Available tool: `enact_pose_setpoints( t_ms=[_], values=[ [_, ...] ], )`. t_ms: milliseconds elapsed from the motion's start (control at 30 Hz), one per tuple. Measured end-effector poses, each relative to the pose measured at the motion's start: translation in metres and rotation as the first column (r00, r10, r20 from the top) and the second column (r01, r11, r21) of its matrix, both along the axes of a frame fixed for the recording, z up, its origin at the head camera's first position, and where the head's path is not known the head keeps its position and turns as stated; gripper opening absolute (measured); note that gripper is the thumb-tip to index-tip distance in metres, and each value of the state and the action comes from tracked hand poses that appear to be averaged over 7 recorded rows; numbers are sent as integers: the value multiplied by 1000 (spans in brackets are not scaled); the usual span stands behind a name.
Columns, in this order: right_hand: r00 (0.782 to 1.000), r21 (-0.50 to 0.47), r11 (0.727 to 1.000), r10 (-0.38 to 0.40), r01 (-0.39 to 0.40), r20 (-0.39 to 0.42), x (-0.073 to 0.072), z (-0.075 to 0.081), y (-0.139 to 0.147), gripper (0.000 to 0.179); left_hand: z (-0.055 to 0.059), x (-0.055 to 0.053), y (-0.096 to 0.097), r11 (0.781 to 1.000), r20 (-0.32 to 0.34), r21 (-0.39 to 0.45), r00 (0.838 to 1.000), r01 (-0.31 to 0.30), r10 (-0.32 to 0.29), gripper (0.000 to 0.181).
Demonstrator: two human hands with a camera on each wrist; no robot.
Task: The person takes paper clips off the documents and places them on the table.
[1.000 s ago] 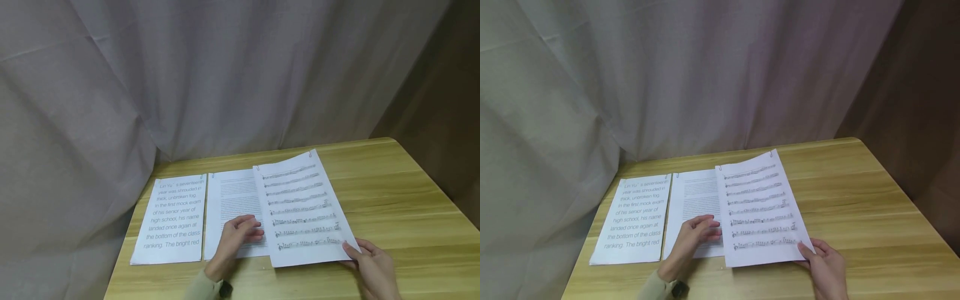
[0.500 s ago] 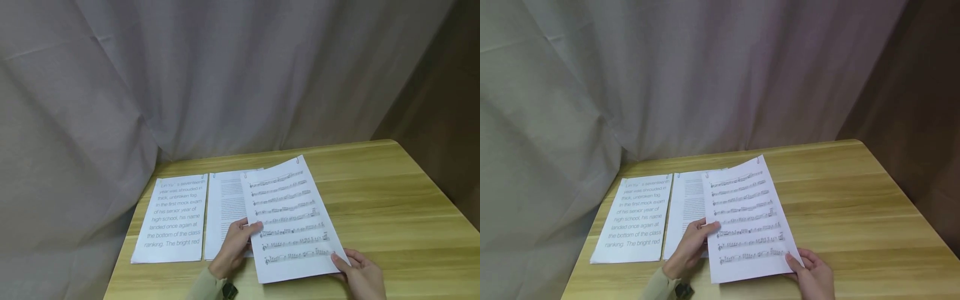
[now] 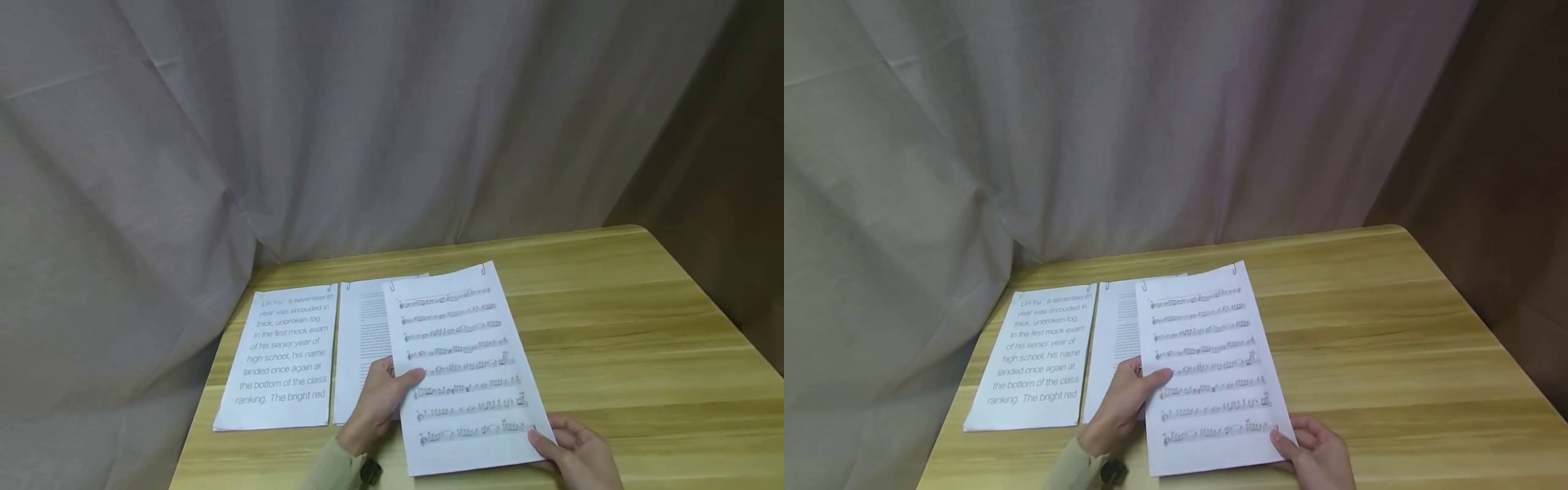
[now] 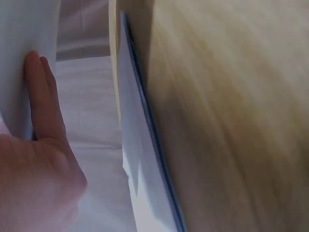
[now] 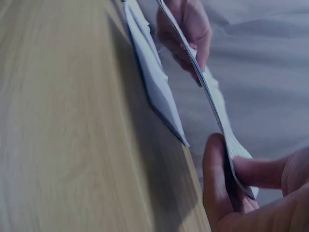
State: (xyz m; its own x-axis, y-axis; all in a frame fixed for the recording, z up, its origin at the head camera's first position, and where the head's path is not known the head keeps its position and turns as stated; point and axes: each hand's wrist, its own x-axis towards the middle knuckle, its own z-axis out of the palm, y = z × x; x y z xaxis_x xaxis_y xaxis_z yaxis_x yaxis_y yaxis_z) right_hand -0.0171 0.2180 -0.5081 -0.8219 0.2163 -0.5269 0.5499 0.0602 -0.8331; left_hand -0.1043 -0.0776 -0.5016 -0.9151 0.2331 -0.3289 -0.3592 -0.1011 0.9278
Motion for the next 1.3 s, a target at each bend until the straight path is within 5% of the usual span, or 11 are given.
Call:
enact_pose_setpoints(
  t_ms=[133,367,600,1000,1300],
  values=[
    [992,92,988,126,-127,22,-1,-2,1,65,3,2,-3,1000,-23,-14,1000,-1,1,35],
    [941,170,928,338,-330,-18,-14,17,14,70,9,5,-7,999,-29,-4,999,35,-35,35],
    [918,318,904,353,-284,-183,-46,42,26,58,11,10,-6,997,-28,-13,997,71,-72,33],
    [794,445,865,432,-232,-428,-124,62,31,61,10,17,-6,991,-39,-14,990,134,-135,33],
    [766,385,900,391,-203,-510,-150,62,22,42,6,21,-2,990,-26,10,989,144,-143,32]
  ],
)
